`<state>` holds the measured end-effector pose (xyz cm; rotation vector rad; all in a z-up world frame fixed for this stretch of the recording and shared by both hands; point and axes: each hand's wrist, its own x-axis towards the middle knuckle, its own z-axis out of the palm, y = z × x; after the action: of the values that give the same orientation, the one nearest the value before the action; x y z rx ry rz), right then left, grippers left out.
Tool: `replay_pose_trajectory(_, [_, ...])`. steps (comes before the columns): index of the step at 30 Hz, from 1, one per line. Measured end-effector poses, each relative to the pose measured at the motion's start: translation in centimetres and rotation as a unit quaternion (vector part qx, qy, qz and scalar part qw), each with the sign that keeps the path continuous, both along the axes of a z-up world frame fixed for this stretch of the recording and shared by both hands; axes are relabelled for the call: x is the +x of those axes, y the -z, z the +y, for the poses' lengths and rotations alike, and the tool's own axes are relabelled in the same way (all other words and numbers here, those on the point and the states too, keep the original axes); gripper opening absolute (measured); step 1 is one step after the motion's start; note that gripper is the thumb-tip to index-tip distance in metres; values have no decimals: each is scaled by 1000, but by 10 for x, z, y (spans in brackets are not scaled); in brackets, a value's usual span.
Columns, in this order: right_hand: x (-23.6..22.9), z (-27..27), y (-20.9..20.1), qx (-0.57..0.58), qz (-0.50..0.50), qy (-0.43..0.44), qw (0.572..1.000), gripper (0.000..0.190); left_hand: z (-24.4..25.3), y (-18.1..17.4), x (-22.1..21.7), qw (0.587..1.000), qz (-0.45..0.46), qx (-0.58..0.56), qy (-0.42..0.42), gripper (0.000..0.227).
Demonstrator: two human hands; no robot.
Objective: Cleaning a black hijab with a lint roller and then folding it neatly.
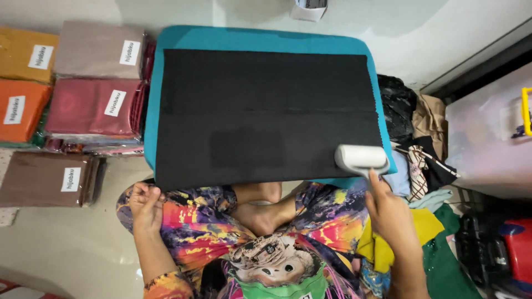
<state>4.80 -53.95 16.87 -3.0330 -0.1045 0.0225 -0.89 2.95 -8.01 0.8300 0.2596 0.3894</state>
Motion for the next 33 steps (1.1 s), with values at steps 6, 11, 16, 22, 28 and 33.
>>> replay_pose_trajectory(6, [20, -5, 3, -20, 101, 34, 994, 60, -5, 12, 9, 999, -8, 35, -34, 31])
replay_pose_trajectory(11, [84, 9, 28, -38, 42, -2, 998, 56, -9, 5, 8, 999, -15, 37, -30, 31])
replay_pose_trajectory(16, [52, 26, 17, -64, 57, -18, 996, 57, -10, 6, 7, 999, -20, 36, -32, 31])
replay_pose_trajectory(22, [12, 30, -2, -89, 138, -6, 986, 61, -10, 9, 8, 999, -23, 31, -25, 32])
replay_pose_trajectory(28, [85, 40, 26, -52, 39, -39, 997, 58, -15, 3, 8, 998, -35, 32, -27, 34])
replay_pose_trajectory(33, [81, 56, 14, -57, 64, -37, 996, 56, -18, 3, 8, 998, -32, 32, -31, 35])
